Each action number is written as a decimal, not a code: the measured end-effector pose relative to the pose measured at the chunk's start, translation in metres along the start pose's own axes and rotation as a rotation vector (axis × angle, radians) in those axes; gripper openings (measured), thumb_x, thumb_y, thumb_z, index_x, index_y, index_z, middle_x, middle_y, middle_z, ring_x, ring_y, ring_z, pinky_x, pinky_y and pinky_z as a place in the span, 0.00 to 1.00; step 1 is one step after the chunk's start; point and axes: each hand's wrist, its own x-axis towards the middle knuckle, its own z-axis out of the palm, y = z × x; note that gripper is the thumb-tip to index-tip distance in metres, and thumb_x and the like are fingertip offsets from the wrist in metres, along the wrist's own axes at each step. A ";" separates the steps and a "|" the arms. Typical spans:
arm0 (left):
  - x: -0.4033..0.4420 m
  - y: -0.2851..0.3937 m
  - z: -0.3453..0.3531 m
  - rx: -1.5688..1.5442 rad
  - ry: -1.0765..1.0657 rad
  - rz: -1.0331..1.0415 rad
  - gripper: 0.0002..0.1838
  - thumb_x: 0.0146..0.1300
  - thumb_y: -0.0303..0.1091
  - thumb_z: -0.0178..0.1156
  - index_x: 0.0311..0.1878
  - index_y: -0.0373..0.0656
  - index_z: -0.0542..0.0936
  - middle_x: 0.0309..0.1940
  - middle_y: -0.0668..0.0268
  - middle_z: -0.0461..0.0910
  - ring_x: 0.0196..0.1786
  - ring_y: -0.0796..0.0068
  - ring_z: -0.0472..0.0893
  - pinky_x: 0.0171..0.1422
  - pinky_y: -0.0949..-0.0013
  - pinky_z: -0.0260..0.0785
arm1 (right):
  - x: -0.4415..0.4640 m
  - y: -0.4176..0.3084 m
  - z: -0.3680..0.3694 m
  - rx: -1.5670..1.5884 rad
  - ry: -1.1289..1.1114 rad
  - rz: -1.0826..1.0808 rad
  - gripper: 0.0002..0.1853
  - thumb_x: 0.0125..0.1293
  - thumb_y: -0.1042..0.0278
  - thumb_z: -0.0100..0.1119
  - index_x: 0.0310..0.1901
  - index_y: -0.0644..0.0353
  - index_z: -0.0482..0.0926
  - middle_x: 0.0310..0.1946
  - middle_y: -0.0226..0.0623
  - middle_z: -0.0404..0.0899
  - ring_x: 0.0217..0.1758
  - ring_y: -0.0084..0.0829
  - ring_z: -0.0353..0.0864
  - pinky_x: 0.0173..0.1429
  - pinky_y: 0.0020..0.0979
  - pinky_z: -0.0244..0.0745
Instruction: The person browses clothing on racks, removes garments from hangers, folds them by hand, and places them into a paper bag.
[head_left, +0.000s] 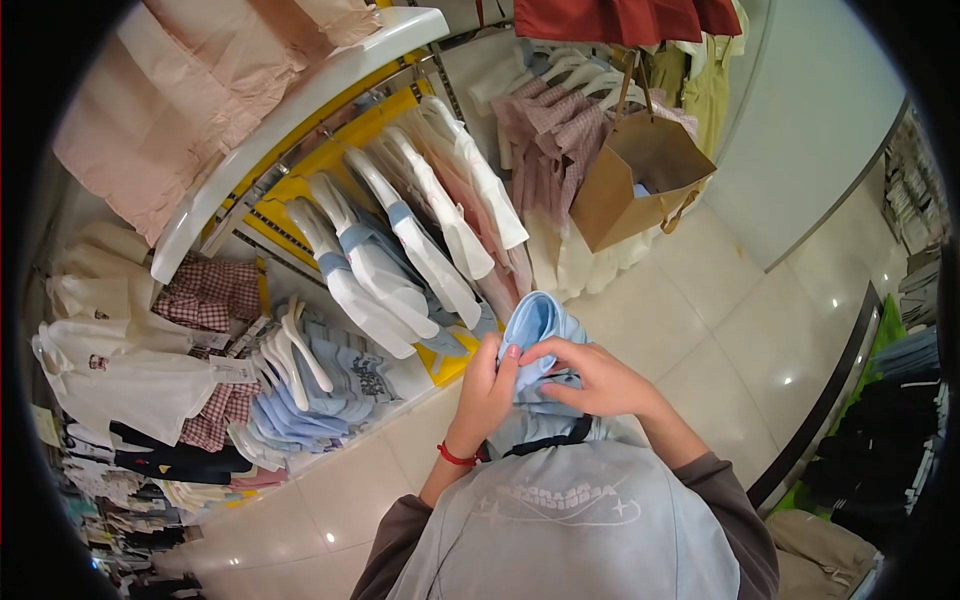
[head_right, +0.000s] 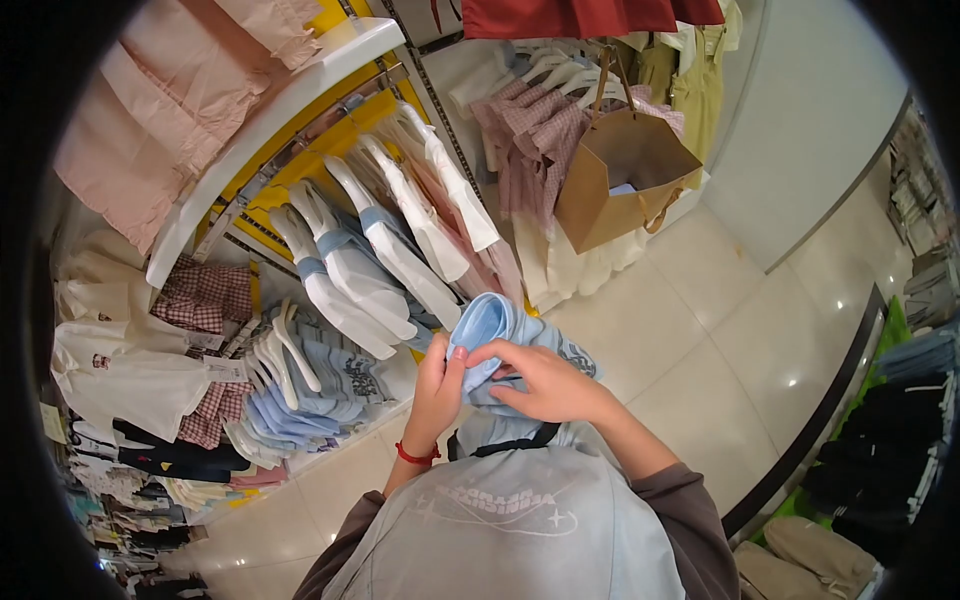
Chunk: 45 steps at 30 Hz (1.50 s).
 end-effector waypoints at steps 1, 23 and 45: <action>0.000 -0.003 0.000 -0.023 -0.047 0.020 0.09 0.63 0.32 0.49 0.31 0.37 0.66 0.24 0.62 0.67 0.26 0.74 0.64 0.32 0.71 0.59 | -0.002 0.000 0.001 0.008 0.032 0.022 0.14 0.54 0.73 0.58 0.44 0.57 0.71 0.42 0.37 0.76 0.39 0.37 0.74 0.47 0.32 0.71; -0.007 -0.055 0.012 0.306 -0.153 0.204 0.34 0.46 0.35 0.68 0.50 0.32 0.60 0.45 0.52 0.70 0.50 0.60 0.71 0.53 0.65 0.64 | 0.005 -0.009 -0.050 -0.321 0.268 -0.111 0.12 0.46 0.73 0.65 0.29 0.62 0.70 0.26 0.35 0.68 0.28 0.36 0.70 0.32 0.28 0.66; -0.011 -0.077 0.008 -0.808 -0.142 -0.215 0.10 0.61 0.33 0.52 0.38 0.34 0.73 0.51 0.50 0.71 0.56 0.55 0.69 0.61 0.61 0.59 | -0.039 -0.036 -0.102 -0.407 0.664 -0.064 0.19 0.41 0.67 0.73 0.25 0.61 0.68 0.23 0.32 0.73 0.24 0.19 0.68 0.26 0.19 0.60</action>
